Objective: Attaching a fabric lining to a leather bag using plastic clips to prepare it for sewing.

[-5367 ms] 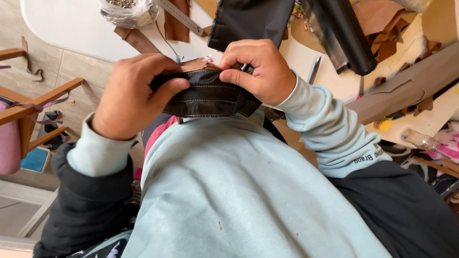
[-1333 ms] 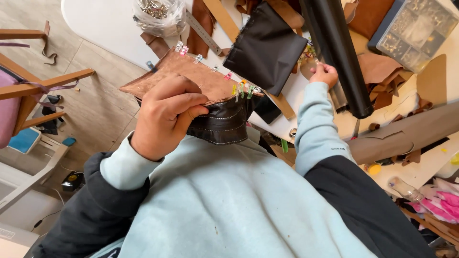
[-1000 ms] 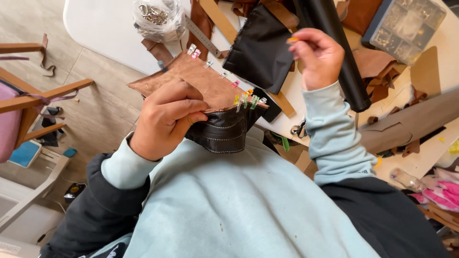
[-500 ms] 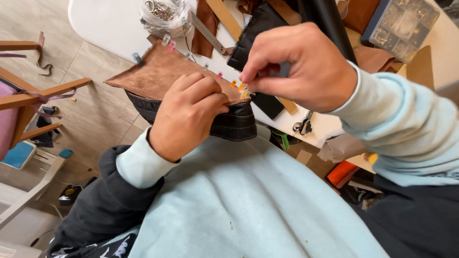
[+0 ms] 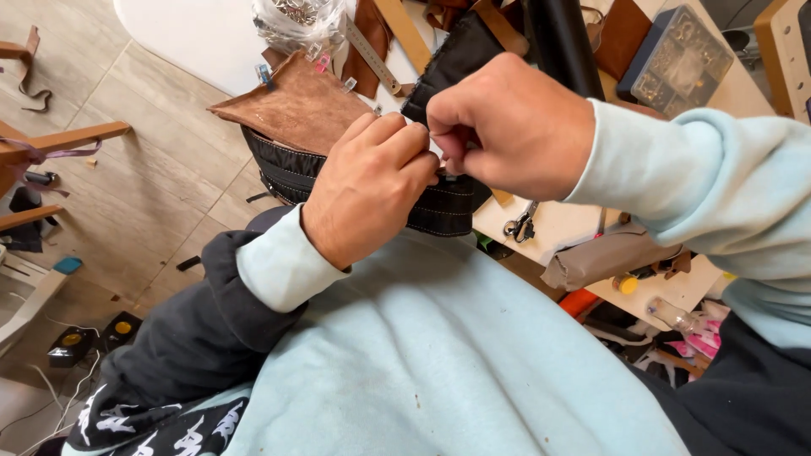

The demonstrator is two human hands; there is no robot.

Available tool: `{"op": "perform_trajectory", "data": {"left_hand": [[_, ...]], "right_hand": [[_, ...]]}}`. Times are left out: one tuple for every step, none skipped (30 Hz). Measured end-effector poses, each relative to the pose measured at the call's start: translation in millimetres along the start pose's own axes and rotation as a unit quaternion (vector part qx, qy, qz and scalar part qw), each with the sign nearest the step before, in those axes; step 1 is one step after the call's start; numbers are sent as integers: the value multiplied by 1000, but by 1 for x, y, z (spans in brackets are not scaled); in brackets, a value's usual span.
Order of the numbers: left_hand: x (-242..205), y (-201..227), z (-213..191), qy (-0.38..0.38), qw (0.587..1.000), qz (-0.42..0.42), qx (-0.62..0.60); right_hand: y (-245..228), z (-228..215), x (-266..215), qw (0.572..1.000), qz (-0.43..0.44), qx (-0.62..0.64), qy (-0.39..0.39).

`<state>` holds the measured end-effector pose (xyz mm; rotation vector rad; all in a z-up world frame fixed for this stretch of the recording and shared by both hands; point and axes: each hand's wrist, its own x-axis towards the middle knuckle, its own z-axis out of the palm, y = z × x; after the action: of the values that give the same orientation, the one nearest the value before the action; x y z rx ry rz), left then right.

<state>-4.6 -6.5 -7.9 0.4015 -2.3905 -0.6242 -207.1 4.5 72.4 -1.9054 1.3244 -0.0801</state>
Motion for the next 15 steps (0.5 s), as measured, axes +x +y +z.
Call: {"op": "perform_trajectory", "data": {"left_hand": [[0,-1,-1,2,1000,-4,2],[-1,-1,-2,4,1000,-7,4],[-1,-2,-5,4,1000,-6,4],[-2,-3,-8,3,1000,-14,-7],[-2,-5,-12,2,1000,-23,-16],[-3,-6,-11,3,1000,-24,-15],[-5,-8,-12,6,999,-32,-34],[-6,-10,-13,9,998,-41,-52],[-9,-12,-13,9,998,-43,-48],[-11,-14,-12,10,995,-49,-86],[-15,-15,-11,8,990,-56,-127],[-20,-23,-17,5,990,-59,-125],[-26,-30,-21,12,983,-74,-170],[-32,-38,-26,21,973,-89,-214],[-37,-48,-34,21,973,-91,-210]], "right_hand": [[0,3,-1,1000,-20,-16,11],[-1,5,-1,998,-40,-32,23],[1,8,-3,998,-39,-33,23],[3,10,-4,998,-48,-22,27],[5,11,-5,998,-59,-12,30],[8,17,-8,998,-60,-13,29],[11,22,-9,996,-65,20,56],[14,27,-10,993,-69,53,82],[12,30,-9,992,-75,54,81],[11,33,-8,991,-61,69,94],[10,38,-8,990,-43,86,107],[11,37,-7,989,-45,91,107],[12,36,-6,991,-46,84,99],[12,34,-5,992,-47,77,90],[16,32,-7,992,-51,77,89]]}}
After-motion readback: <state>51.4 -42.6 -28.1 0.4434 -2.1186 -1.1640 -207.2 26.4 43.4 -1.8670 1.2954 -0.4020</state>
